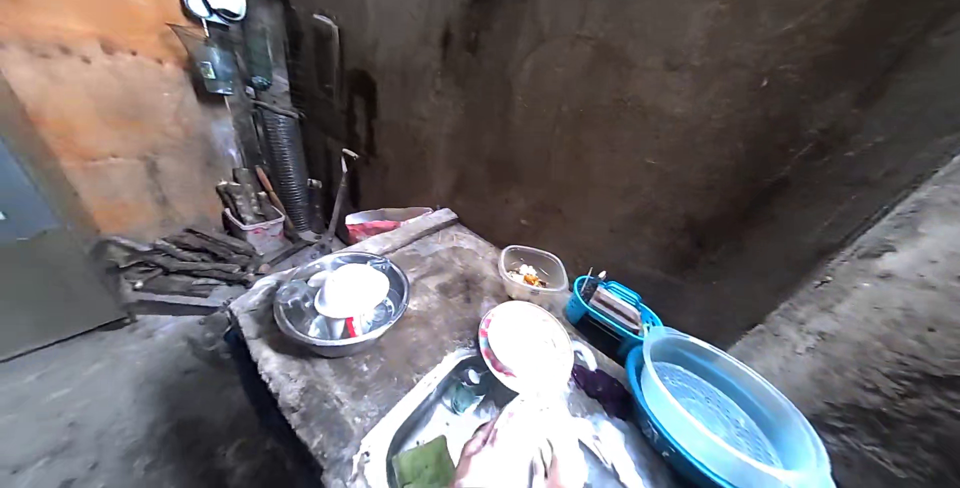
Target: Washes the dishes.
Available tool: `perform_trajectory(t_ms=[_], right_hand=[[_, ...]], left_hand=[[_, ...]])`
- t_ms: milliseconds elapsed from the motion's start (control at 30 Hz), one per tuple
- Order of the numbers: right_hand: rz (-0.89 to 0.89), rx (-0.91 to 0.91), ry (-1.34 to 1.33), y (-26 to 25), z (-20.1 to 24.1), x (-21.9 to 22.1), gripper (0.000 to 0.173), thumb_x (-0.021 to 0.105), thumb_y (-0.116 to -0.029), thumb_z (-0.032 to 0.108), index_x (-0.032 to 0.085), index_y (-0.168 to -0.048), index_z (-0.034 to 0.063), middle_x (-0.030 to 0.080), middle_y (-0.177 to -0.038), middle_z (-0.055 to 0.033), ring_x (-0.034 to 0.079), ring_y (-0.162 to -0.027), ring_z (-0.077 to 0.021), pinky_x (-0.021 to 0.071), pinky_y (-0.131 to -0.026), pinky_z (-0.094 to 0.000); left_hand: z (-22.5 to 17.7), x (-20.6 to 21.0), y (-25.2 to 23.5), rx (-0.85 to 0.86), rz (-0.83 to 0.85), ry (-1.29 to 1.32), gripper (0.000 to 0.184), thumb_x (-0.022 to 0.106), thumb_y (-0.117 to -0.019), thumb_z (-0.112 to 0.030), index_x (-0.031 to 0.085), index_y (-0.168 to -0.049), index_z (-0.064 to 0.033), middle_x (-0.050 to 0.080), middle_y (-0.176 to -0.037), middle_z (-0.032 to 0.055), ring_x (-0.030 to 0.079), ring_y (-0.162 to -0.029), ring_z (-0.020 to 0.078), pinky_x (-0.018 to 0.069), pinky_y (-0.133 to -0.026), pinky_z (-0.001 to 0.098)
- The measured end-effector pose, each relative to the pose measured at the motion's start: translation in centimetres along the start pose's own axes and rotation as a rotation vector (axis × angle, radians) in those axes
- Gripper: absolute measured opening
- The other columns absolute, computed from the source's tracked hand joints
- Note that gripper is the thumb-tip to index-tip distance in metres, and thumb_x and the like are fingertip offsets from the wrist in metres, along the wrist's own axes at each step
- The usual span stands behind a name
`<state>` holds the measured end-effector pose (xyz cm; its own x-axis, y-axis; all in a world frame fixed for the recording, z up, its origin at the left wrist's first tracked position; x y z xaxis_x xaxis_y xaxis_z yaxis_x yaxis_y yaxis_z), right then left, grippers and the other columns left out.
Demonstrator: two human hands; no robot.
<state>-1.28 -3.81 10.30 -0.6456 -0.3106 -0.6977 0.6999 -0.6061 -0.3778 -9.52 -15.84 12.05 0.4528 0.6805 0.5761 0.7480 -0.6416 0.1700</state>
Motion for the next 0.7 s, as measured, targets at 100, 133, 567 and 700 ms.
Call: perform_trajectory(t_ms=[100,133,567,700], right_hand=[[-0.039,0.050,-0.234,-0.9,4.0,1.1,0.034,0.064,-0.0933,0.002,0.062,-0.121,-0.0178,0.070,-0.105,-0.0340,0.070,-0.095,-0.0480,0.0546,-0.090,-0.0602],[-0.037,0.019,-0.274,-0.1,5.7,1.2,0.030,0.066,-0.0915,0.002,0.065,-0.115,-0.0175,0.071,-0.096,-0.0315,0.072,-0.086,-0.0443,0.0573,-0.084,-0.0570],[-0.154,0.153,-0.348,-4.7,0.6,-0.1,0.037,0.059,-0.0953,0.011,0.066,-0.125,-0.0099,0.070,-0.118,-0.0275,0.068,-0.111,-0.0389,0.0519,-0.098,-0.0552],[0.249,-0.010,-0.322,0.8,4.9,1.2,0.042,0.059,-0.0989,0.016,0.062,-0.136,-0.0036,0.065,-0.131,-0.0258,0.065,-0.119,-0.0396,0.0499,-0.102,-0.0573]], left_hand=[[1.3,0.3,0.1,-0.060,-0.100,0.045,0.037,0.031,-0.1123,-0.018,0.049,-0.138,0.0023,0.066,-0.113,0.0090,0.064,-0.097,0.0076,0.0540,-0.088,0.0266],[0.9,0.1,-0.4,-0.069,-0.167,0.019,0.031,0.033,-0.1122,-0.022,0.055,-0.123,-0.0034,0.066,-0.087,0.0017,0.063,-0.073,0.0045,0.0551,-0.067,0.0227],[1.6,2.6,-1.4,-0.043,0.053,0.001,0.045,0.025,-0.1127,-0.018,0.035,-0.153,-0.0005,0.055,-0.143,0.0083,0.056,-0.122,0.0043,0.0478,-0.103,0.0241],[0.4,1.5,-2.4,-0.099,-0.074,0.018,0.035,0.026,-0.1132,-0.026,0.056,-0.124,-0.0109,0.066,-0.086,-0.0031,0.062,-0.069,0.0010,0.0538,-0.062,0.0194]])
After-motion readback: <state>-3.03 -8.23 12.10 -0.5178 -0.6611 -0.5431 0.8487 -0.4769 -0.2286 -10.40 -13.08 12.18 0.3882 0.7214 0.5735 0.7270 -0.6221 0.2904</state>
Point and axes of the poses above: each hand's wrist, its own y-axis away from the middle knuckle, its own x-axis out of the palm, z = x × y, the point moved 7 cm from there along -y, towards the middle knuckle
